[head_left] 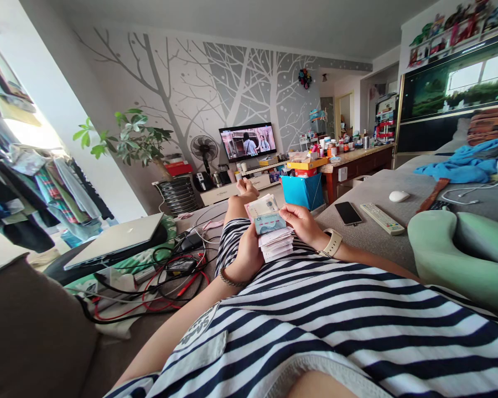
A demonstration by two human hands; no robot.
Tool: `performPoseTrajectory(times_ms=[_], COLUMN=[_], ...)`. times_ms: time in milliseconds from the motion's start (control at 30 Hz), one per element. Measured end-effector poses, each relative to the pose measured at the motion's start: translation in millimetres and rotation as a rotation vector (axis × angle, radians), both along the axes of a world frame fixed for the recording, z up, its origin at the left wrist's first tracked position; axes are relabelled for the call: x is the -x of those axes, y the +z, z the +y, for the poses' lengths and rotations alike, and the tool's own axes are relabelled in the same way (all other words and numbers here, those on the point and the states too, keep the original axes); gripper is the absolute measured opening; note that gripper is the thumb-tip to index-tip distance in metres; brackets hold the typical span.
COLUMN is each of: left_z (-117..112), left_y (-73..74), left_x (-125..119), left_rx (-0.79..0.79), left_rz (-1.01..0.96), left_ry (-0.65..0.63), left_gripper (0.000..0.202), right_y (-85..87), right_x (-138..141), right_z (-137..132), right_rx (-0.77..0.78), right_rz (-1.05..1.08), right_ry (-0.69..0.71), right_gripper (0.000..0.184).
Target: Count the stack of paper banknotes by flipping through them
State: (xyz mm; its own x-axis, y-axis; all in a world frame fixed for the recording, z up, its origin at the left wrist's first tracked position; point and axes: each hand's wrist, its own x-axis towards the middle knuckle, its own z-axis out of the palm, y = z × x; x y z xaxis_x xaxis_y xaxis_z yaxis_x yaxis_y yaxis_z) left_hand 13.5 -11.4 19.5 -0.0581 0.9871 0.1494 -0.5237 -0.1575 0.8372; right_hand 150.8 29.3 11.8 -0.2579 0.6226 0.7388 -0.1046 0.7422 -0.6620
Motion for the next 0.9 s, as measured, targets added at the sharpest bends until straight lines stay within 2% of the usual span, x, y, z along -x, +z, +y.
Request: performPoseTrajectory(times_ms=[367, 900], left_z=[4.3, 1.5], left_y=[-4.8, -2.3], left_x=[2.3, 1.0], left_rx=[-0.015, 0.014], left_rz=[-0.025, -0.023], left_ry=[-0.067, 0.002], left_gripper=[0.026, 0.017], right_y=[-0.9, -0.1], right_x=[0.6, 0.0], right_z=[1.1, 0.5], right_rx=[0.006, 0.008], right_rz=[0.006, -0.014], right_ry=[-0.001, -0.018], right_gripper=[0.038, 0.039])
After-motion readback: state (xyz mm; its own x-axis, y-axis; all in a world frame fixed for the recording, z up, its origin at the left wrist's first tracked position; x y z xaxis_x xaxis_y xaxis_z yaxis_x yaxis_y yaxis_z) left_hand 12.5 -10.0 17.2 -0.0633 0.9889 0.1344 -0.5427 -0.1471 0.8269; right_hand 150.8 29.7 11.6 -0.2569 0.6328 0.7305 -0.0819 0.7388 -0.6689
